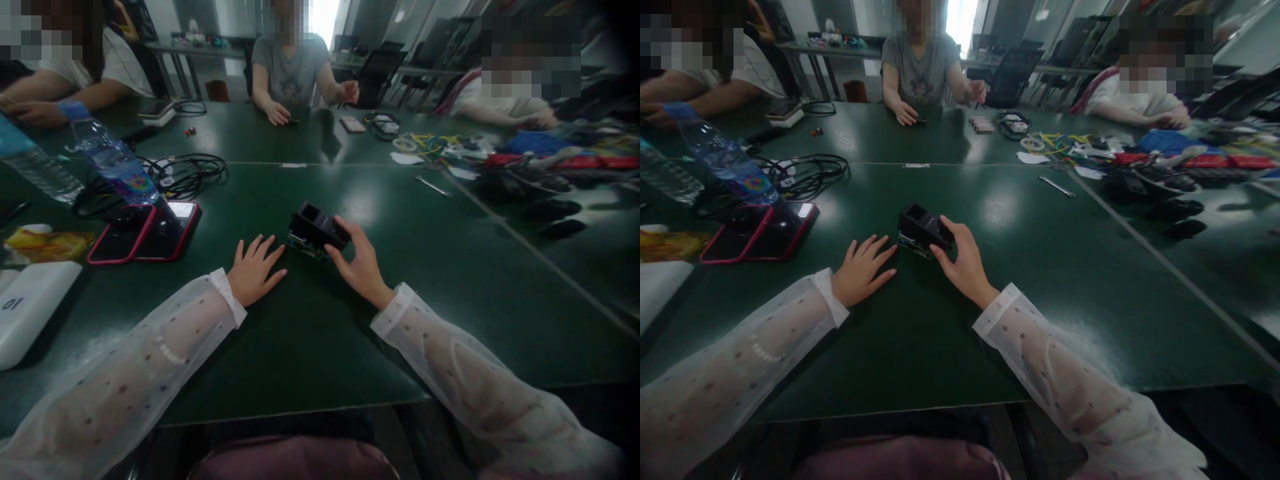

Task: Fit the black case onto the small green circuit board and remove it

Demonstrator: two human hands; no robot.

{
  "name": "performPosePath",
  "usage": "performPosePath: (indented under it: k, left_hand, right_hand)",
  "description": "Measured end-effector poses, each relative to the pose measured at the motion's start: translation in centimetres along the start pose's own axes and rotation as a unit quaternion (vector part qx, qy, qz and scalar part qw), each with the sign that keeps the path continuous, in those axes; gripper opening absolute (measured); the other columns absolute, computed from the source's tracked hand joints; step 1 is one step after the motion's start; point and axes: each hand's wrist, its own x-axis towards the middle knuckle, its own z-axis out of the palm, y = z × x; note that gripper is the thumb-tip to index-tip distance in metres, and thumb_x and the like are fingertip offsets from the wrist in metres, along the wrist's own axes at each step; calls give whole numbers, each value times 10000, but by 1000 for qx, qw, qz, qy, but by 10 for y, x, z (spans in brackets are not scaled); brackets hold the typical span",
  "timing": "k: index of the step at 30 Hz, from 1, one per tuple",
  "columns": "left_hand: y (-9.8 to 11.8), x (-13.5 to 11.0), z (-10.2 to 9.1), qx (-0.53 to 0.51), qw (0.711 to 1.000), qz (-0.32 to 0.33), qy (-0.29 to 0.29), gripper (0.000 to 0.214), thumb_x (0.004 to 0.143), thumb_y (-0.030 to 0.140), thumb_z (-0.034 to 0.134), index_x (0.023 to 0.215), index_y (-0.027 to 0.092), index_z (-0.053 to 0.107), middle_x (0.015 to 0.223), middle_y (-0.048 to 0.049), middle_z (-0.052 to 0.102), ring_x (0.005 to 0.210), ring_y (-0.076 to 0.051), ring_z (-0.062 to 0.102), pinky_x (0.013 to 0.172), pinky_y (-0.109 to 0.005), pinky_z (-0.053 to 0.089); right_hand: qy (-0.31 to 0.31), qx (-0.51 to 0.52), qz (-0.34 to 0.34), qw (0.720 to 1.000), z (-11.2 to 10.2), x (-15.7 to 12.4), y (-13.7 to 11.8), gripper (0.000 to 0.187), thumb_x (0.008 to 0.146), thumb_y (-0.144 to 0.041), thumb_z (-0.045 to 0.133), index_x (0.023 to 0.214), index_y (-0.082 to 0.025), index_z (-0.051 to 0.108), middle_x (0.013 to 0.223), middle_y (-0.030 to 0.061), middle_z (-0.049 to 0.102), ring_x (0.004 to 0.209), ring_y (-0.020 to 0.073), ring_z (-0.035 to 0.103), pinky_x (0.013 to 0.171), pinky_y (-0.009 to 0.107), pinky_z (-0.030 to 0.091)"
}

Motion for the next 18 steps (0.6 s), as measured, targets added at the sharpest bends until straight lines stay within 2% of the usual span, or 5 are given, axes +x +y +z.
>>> performPosePath:
  k: [6,12,18]
  left_hand:
    - [0,0,0,3,1000,2,0,588,1003,536,334,1489,209,375,1578,-141,305,1461,-366,222,1124,-679,190]
    - [1,1,0,1,1000,-6,1,573,993,538,360,1483,241,379,1574,-117,321,1460,-357,230,1127,-668,204]
    - [0,1,1,-1,1000,-3,2,580,996,541,342,1483,226,381,1580,-126,306,1463,-358,222,1127,-673,194]
  right_hand:
    - [-27,12,-9,1000,2,0,4,525,929,-404,535,1416,-263,402,1315,122,556,1197,283,555,1017,494,470]
    - [-136,5,-19,990,6,-1,11,601,896,-358,584,1445,-275,354,1358,119,535,1245,308,527,1031,560,457]
    - [-140,2,-7,990,9,-2,17,656,888,-361,603,1468,-273,311,1386,129,513,1280,312,509,1057,573,442]
